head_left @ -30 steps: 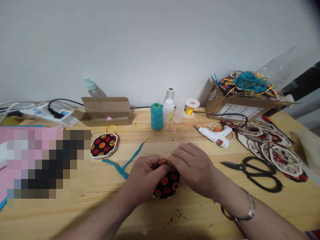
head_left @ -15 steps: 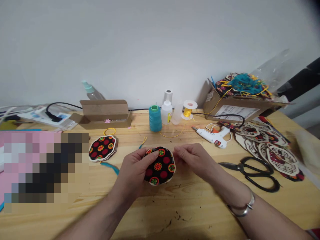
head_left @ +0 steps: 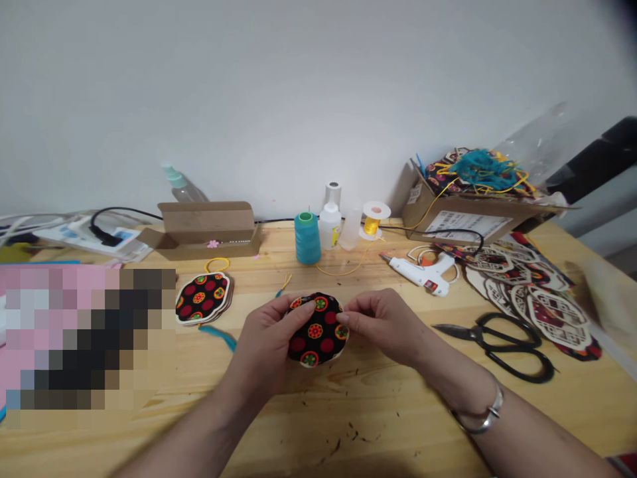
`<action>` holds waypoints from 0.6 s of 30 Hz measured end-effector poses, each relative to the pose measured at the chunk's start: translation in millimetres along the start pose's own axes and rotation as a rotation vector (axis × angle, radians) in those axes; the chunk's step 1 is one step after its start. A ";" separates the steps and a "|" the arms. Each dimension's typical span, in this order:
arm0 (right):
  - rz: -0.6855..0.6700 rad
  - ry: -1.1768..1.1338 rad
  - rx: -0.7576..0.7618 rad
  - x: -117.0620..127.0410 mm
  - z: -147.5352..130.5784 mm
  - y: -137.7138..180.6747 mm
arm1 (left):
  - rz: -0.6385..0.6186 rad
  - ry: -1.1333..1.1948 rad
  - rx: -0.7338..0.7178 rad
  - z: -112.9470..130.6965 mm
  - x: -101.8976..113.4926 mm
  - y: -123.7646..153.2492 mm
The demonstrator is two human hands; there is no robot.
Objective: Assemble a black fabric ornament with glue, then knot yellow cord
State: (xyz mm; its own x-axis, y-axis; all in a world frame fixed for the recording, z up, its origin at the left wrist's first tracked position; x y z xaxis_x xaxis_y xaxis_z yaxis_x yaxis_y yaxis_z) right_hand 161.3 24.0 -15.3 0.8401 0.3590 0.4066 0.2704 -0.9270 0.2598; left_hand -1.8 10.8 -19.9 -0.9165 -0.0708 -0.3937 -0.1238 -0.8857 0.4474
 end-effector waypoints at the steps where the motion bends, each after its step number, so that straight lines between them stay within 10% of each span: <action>1: -0.006 0.004 0.011 0.6 -0.3 0.1 | -0.020 0.004 -0.006 0.0 0.1 -0.4; 11: -0.002 0.014 0.032 3.2 4.2 -3.2 | -0.070 -0.052 0.077 -3.8 -0.8 -0.7; 18: 0.250 0.200 0.192 6.9 0.0 0.4 | 0.023 -0.063 0.051 -1.2 0.1 -2.2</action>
State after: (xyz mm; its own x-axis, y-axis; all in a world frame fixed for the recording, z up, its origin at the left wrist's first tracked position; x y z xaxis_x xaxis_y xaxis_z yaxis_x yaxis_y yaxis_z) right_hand 167.2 26.1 -12.4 0.7877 0.1159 0.6051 0.1681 -0.9853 -0.0301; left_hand -1.2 12.2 -21.8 -0.9414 -0.0600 -0.3320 -0.1204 -0.8596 0.4966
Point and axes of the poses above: each hand's wrist, its own y-axis away from the middle knuckle, its own x-axis out of the back of the hand, z = x × y, the point moved 2 cm from there along -y, towards the middle knuckle, and after that the axes turned 3 degrees about y, right-handed, at the moved point
